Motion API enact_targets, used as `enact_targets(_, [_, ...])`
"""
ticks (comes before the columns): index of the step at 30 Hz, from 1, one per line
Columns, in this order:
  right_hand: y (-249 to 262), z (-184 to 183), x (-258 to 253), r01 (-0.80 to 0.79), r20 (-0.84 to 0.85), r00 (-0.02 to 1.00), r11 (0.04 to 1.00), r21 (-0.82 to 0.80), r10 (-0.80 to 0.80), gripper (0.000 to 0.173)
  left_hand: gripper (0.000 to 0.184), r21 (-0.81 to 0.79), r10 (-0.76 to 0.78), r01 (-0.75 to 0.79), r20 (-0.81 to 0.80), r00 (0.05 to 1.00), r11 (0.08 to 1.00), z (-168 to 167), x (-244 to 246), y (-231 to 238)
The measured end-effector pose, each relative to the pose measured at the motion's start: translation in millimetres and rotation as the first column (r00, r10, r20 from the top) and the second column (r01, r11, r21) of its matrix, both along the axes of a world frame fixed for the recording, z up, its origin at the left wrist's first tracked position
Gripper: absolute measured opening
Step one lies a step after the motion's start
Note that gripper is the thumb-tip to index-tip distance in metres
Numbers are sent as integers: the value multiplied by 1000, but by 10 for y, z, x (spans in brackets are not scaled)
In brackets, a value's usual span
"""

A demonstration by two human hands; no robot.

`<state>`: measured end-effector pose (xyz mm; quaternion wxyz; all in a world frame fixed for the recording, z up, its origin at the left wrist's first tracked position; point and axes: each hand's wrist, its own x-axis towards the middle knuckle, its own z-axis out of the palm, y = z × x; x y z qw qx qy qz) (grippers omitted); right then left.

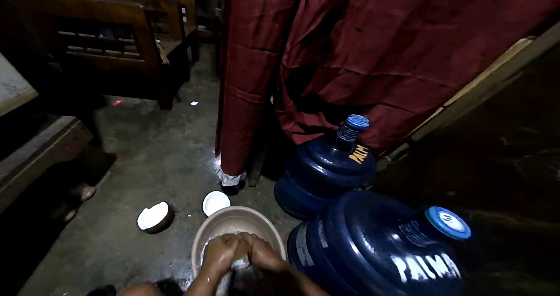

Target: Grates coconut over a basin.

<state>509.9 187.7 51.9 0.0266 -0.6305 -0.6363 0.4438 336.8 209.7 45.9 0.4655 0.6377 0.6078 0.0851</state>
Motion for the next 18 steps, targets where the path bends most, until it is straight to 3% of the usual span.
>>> enact_targets(2, [234,-21,100,-29,27,999,998,-59,30,56,68,-92,21,-18,34,999,996,-17,61,263])
enact_targets(5, [422,425,139,-82,65,994,990,-116,90,54,73,-141,-12,42,210,978,989,252,40,522])
enact_targets(8, [75,850,39,-145,68,987,989,-33,147,55,71,-113,-95,120,205,974,986,732,-79,146])
enact_targets(11, [-532,462,-70,-77,41,997,929,361,66,43,45,201,-95,82,54,994,976,663,-111,-514])
enact_targets(12, [-595,305,-106,-51,57,998,912,407,30,40,45,244,-63,58,15,998,968,589,-70,-599])
enact_targets(14, [-461,102,-126,33,16,999,965,260,-39,45,47,156,-58,67,-65,996,985,454,20,-479])
enact_targets(16, [-153,-42,-23,-17,44,999,994,108,12,55,55,44,-65,69,-76,995,997,148,61,-147])
enact_targets(18, [130,-53,57,-52,90,995,998,37,49,51,66,-62,-28,27,-7,1000,998,-16,118,178])
